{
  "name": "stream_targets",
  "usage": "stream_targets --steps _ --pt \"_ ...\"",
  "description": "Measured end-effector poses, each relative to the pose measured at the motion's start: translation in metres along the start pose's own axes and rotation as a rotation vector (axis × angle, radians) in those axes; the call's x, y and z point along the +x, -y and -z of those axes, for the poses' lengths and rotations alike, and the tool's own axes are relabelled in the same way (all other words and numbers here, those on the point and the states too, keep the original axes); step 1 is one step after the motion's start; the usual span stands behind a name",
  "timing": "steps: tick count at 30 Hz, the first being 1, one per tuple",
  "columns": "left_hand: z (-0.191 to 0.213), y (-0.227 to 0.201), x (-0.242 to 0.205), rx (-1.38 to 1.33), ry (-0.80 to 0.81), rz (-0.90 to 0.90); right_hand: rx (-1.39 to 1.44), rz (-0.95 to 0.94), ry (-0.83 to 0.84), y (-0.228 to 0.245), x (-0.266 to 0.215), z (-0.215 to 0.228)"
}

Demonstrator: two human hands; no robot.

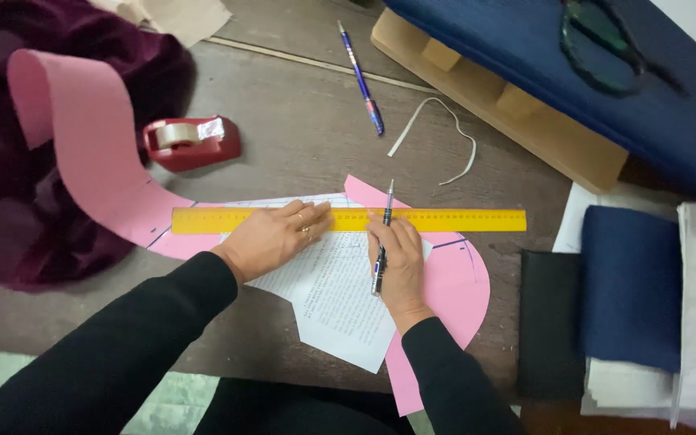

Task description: The person uses a pen and a yellow ruler to draw straight lines and make marks on a pink paper pattern. They also handle a white document with text, placing it on top of the pattern and moving it aside during the process.

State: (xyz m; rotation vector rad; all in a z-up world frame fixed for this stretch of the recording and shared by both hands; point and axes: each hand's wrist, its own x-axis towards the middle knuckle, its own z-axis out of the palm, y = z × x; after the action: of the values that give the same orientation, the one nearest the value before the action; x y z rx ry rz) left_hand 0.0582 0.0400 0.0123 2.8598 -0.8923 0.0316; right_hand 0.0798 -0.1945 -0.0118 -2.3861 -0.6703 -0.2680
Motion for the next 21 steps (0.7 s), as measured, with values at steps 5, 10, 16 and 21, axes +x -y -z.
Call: stream_targets --steps 5,10,16,21 --pt "-0.026 0.016 0.002 0.033 -0.098 -0.157 0.007 -0.007 -0.032 0.002 0.003 0.001" --pt "-0.031 0.033 0.008 -0.019 -0.131 -0.301 0.003 -0.059 -0.058 0.007 0.005 -0.001" --pt "-0.040 0.036 0.015 -0.106 -0.213 -0.483 0.032 -0.125 -0.038 0.020 0.003 -0.001" --pt "-0.052 0.029 0.013 -0.102 -0.168 -0.461 0.025 -0.143 -0.041 0.025 0.008 0.001"
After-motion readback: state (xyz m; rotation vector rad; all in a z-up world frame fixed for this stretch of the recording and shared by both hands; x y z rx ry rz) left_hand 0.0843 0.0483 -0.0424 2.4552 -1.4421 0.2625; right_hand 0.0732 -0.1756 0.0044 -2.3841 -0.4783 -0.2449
